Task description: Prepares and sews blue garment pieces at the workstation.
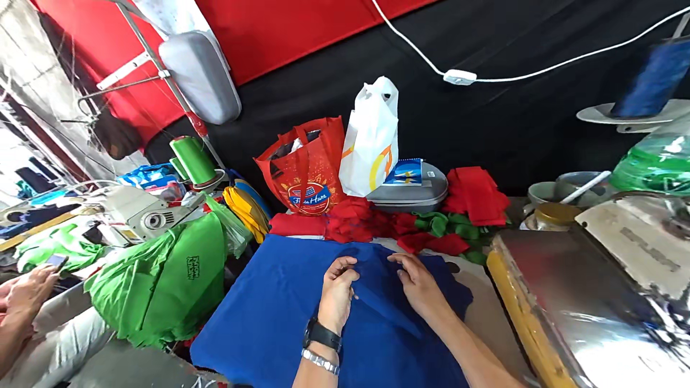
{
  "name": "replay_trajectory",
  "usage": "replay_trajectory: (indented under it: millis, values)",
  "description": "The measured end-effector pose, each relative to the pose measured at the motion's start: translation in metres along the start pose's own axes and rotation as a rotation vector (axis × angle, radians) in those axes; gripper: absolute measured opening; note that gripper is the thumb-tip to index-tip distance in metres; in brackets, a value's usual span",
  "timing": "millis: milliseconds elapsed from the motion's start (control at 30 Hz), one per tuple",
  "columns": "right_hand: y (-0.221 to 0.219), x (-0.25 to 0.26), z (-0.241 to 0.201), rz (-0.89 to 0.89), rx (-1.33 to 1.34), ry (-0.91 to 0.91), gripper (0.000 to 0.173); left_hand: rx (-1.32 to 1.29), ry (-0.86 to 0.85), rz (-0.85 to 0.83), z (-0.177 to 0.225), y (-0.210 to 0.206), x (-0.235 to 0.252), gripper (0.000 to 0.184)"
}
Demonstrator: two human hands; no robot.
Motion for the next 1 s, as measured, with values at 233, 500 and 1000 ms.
replay_trajectory:
  millis: [233, 500, 1000]
  values:
    - [0.000, 0.000, 0.002, -0.035, -0.055, 0.007, 0.033, -0.023, -0.034, 0.129, 0.013, 0.039, -0.032, 0.022]
    - [-0.001, -0.002, 0.001, -0.029, -0.105, 0.059, 0.032, 0.030, -0.092, 0.355, 0.010, 0.102, -0.120, 0.020]
    - [-0.069, -0.085, -0.103, -0.395, -0.036, 0.372, 0.025, 0.123, -0.344, 0.160, 0.032, 0.069, -0.143, 0.021]
Point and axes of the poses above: each hand's wrist, its own x-axis towards the middle knuckle, its own y-axis out of the back of the hand, z = x × y, the point moved 3 cm from there along x, towards the middle knuckle, and after that the axes turned 11 degrees about x, right-handed, at the moved point
